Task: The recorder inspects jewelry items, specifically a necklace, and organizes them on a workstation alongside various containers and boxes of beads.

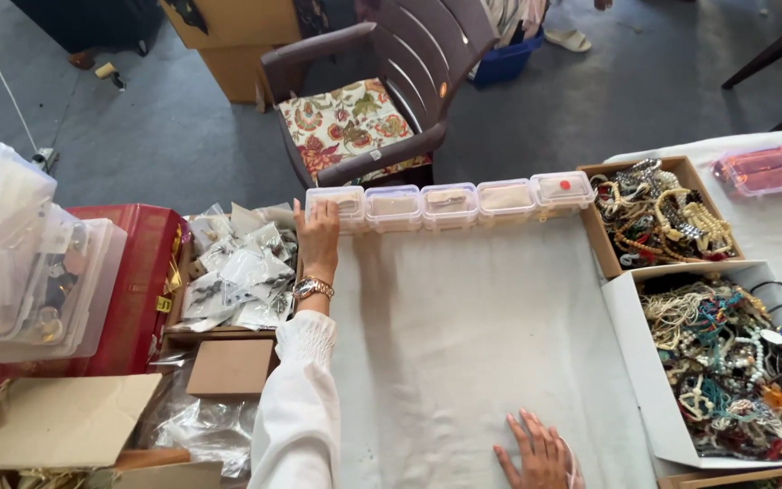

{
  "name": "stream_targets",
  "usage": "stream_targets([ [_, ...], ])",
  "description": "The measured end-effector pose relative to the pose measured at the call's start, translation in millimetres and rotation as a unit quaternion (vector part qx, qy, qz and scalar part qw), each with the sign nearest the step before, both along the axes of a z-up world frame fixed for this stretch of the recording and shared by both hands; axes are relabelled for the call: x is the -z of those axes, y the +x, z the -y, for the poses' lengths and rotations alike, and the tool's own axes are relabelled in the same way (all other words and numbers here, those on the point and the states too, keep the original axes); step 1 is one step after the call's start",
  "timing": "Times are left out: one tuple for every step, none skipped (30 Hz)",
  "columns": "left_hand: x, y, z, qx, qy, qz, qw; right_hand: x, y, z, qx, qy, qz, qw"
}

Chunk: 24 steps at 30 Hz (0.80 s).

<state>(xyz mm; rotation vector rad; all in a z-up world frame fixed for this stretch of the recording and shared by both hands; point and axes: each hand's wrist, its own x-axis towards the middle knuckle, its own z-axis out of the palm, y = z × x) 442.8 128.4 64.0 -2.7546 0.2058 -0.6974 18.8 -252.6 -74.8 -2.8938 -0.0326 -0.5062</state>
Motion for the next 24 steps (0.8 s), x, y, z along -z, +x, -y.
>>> stream_targets([
  [-2.3,-3.5,0.8,0.000,0.001,-0.004,1.000,-3.5,-1.6,-2.1,0.000,0.001,-0.004,1.000],
  [-5.6,-5.3,1.7,-0.001,-0.012,0.010,1.000,-7.0,-0.3,-3.2,0.004,0.007,-0.005,1.000],
  [-9.4,-7.5,2.5,-0.002,-0.025,0.023,0.999,-10.9,0.5,-4.5,0.007,0.014,-0.006,1.000],
  [-0.9,-5.5,1.9,-0.002,-0.025,0.023,0.999,-10.3,0.8,-3.8,0.007,0.013,-0.006,1.000],
  [7.3,-3.7,1.6,-0.002,-0.039,0.021,0.999,-10.0,0.9,-3.0,0.008,0.014,-0.014,1.000],
  [15.6,-1.9,1.8,-0.001,-0.052,0.018,0.998,-9.7,-0.6,-3.3,0.011,0.014,-0.022,1.000],
  [16.8,-2.4,4.2,0.001,-0.052,0.017,0.998,-11.7,-1.2,-3.8,0.013,0.015,-0.023,1.000],
  [17.2,-2.3,6.0,-0.001,-0.071,0.011,0.997,-13.3,-0.7,-4.6,0.008,0.015,-0.018,1.000],
  [17.5,-2.5,7.8,-0.004,-0.091,0.005,0.996,-15.1,-0.5,-5.5,0.002,0.015,-0.013,1.000],
  [16.5,-2.3,9.4,-0.003,-0.090,0.005,0.996,-15.8,-0.1,-5.3,0.003,0.016,-0.013,1.000],
  [15.6,-2.3,10.8,-0.001,-0.097,-0.009,0.995,-16.6,0.0,-5.4,0.009,0.014,-0.033,0.999],
  [15.0,-3.6,11.4,0.001,-0.103,-0.022,0.994,-17.4,-0.7,-5.5,0.015,0.013,-0.053,0.998],
  [14.4,-5.1,10.7,0.000,-0.103,-0.023,0.994,-22.7,0.1,-7.0,0.015,0.013,-0.053,0.998],
  [13.2,-6.0,10.1,-0.002,-0.092,-0.029,0.995,-28.1,1.1,-9.0,0.010,0.016,-0.043,0.999],
  [11.8,-7.0,9.7,-0.004,-0.081,-0.035,0.996,-33.6,1.9,-10.9,0.005,0.019,-0.033,0.999],
  [12.5,-8.3,7.6,-0.004,-0.081,-0.035,0.996,-35.5,2.6,-11.9,0.006,0.020,-0.032,0.999],
  [13.1,-9.9,5.5,0.001,-0.074,-0.031,0.997,-37.6,3.0,-12.7,0.003,0.018,-0.017,1.000],
  [13.9,-11.9,3.7,0.006,-0.067,-0.027,0.997,-39.9,2.7,-13.7,0.000,0.016,-0.002,1.000],
  [9.2,-19.9,9.2,0.007,-0.066,-0.027,0.997,-41.1,2.7,-13.8,0.001,0.017,-0.001,1.000],
  [3.7,-27.7,14.2,0.045,-0.112,-0.015,0.993,-42.2,2.8,-14.7,0.002,0.021,-0.007,1.000],
  [-2.1,-36.1,19.3,0.084,-0.157,-0.004,0.984,-43.7,2.5,-15.5,0.003,0.026,-0.013,1.000],
  [0.5,-59.1,34.3,0.085,-0.155,-0.003,0.984,-49.2,4.2,-16.9,0.004,0.028,-0.011,1.000],
  [3.1,-82.8,49.4,0.132,-0.196,0.004,0.972,-54.9,5.4,-18.1,0.003,0.028,-0.016,0.999],
  [6.0,-107.9,64.3,0.180,-0.235,0.010,0.955,-60.6,4.2,-20.2,0.003,0.028,-0.022,0.999],
])
